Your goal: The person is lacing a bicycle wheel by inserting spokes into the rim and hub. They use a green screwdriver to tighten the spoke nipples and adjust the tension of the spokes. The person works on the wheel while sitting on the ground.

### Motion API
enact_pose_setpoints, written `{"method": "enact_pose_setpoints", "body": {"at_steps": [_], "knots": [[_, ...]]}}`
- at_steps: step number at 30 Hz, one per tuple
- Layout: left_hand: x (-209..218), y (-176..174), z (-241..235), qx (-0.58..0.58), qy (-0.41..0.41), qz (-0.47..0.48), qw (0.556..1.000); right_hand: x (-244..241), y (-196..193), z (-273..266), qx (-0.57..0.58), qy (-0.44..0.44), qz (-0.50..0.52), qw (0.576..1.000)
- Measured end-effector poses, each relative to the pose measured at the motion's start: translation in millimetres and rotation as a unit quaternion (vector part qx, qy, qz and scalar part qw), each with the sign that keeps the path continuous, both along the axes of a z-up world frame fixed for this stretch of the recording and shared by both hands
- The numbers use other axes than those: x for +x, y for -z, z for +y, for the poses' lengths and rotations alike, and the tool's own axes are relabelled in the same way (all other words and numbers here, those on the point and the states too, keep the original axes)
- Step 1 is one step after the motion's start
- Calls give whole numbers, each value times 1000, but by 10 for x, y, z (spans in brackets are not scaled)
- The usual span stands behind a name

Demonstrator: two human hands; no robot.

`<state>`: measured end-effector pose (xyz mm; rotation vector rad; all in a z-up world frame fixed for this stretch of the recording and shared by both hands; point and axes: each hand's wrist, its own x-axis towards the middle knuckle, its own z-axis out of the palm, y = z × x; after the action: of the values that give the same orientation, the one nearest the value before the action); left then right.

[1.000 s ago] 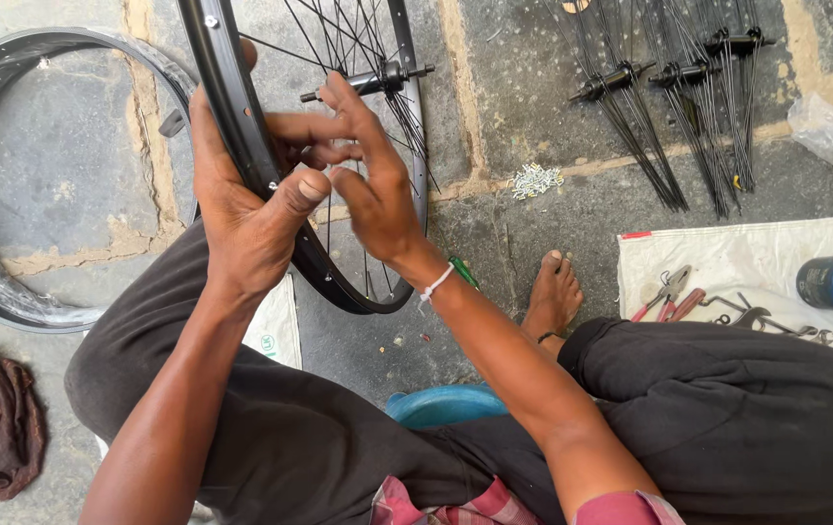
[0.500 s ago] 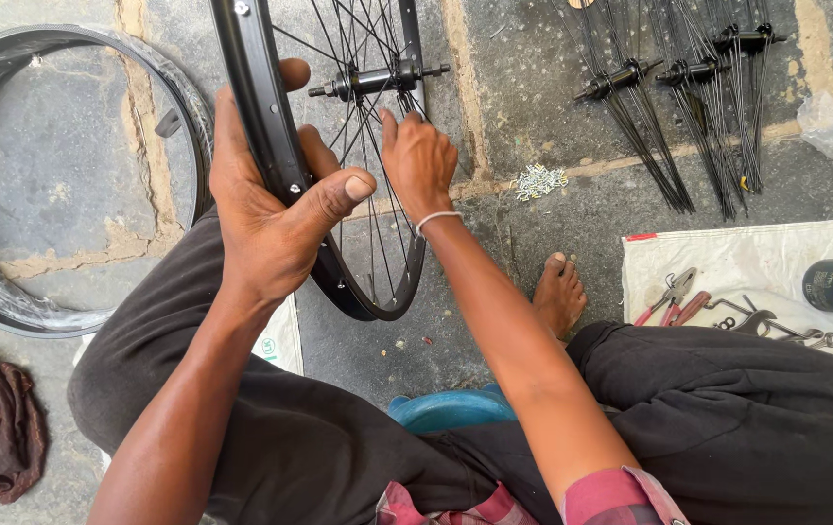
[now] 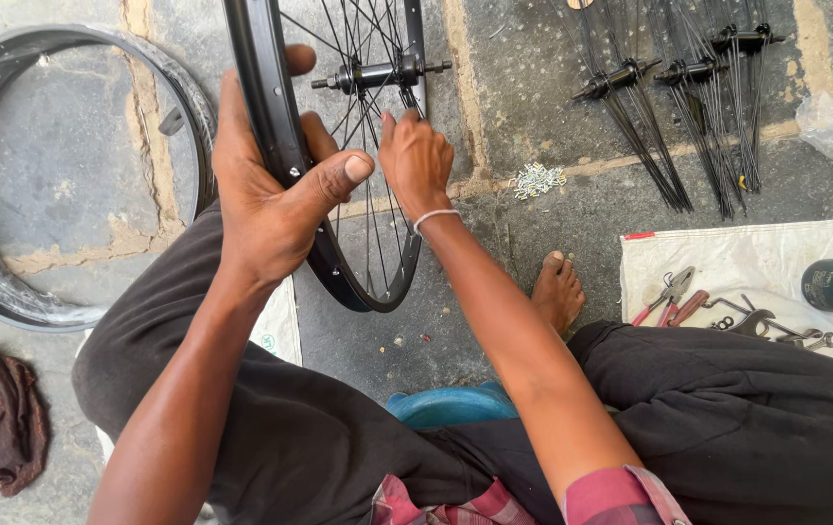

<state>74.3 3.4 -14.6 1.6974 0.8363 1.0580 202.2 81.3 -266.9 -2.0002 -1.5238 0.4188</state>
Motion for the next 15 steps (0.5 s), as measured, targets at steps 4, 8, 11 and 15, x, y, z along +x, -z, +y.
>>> {"method": "enact_pose_setpoints", "body": {"at_steps": [4, 8, 11, 15], "knots": [[33, -38, -6, 1, 9, 7, 1000, 103, 6, 99, -3, 2, -30, 1000], [24, -31, 61, 10, 15, 21, 1000, 139, 214, -25, 122, 28, -88, 988], [21, -32, 92, 12, 18, 32, 999, 161, 174, -138, 192, 36, -53, 979], [54, -45, 68, 13, 26, 35, 999, 170, 74, 29, 50, 31, -34, 998]]}}
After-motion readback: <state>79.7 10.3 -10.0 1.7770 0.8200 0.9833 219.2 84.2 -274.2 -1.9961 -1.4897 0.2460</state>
